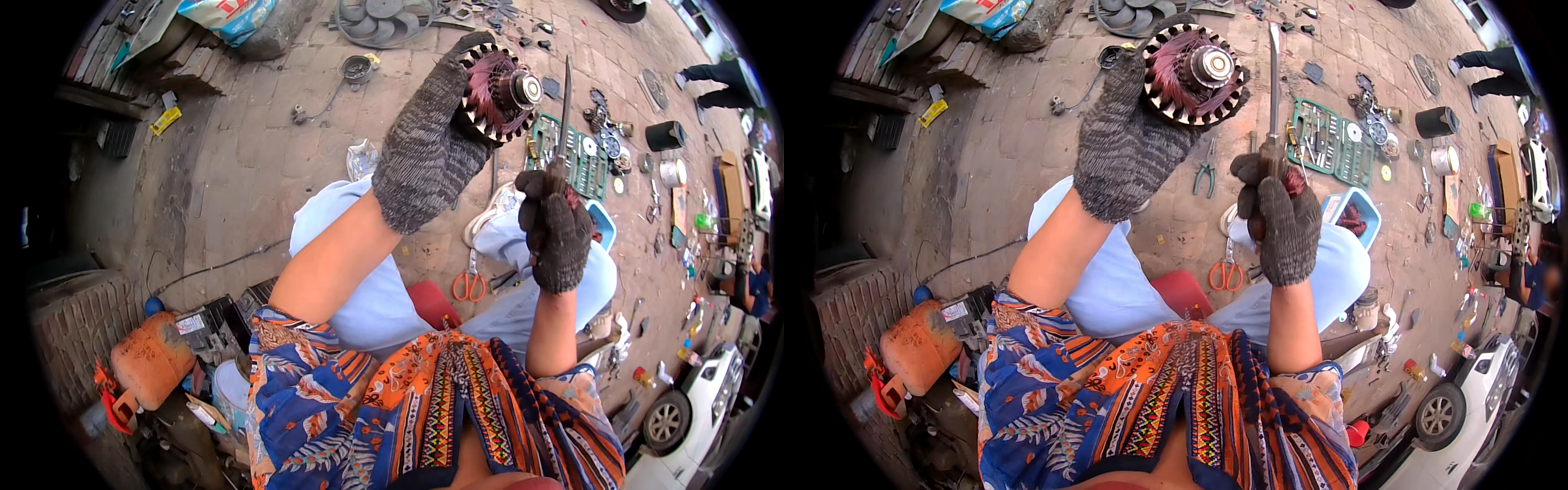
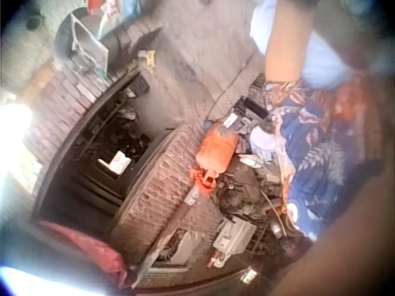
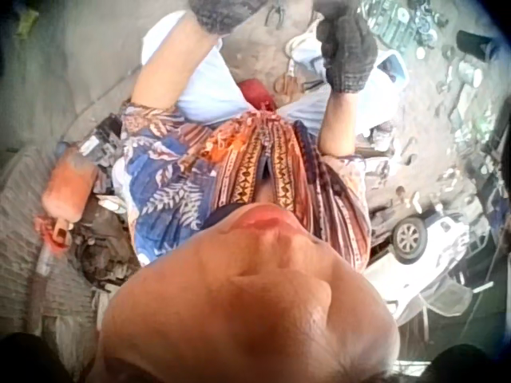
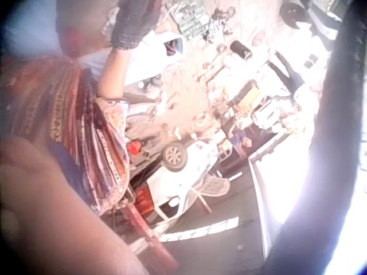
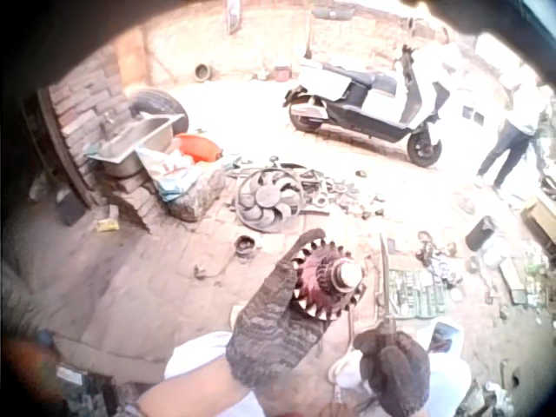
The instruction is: The person sits on a low stool and repairs a small electric motor stator. They wind copper wire around the stator core, use a screwdriver to adjust the windings, and use pliers to trim excess wire.
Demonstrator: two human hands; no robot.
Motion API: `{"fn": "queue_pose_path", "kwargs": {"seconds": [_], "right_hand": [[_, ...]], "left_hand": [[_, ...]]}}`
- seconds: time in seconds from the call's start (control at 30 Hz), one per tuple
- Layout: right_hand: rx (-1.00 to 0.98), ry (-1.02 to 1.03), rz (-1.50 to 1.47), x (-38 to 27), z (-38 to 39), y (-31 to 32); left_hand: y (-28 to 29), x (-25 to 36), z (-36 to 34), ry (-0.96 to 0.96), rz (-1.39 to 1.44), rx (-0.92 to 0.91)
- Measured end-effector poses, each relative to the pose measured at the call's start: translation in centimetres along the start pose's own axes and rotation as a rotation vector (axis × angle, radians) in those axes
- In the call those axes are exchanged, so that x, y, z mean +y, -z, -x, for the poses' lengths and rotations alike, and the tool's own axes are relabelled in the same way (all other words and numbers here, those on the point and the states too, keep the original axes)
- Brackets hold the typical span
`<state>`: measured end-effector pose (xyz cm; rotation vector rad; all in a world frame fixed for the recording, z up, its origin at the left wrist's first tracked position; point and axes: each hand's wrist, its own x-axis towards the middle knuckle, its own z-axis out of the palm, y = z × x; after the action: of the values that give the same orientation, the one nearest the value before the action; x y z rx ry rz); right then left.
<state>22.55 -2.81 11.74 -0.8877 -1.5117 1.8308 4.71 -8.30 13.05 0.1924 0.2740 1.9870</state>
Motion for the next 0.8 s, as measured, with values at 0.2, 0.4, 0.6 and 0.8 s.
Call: {"fn": "queue_pose_path", "kwargs": {"seconds": [0.2, 0.4, 0.6, 0.8], "right_hand": [[-0.009, 0.067, 0.014, -1.8, 2.5, 0.1], [-0.144, 0.08, 0.044, -1.9, 3.9, 1.2], [-0.195, 0.051, 0.115, -1.8, 4.2, 1.7], [-0.203, 0.056, 0.186, -1.7, 4.3, 1.9]], "left_hand": [[0.6, -0.9, -1.5, 0.005, -0.009, -0.172], [1.5, -1.2, -1.6, -0.02, -0.058, -0.216], [1.4, -1.1, -1.5, 0.047, -0.202, -0.162], [1.9, -1.2, -2.2, 0.068, -0.316, -0.09]]}}
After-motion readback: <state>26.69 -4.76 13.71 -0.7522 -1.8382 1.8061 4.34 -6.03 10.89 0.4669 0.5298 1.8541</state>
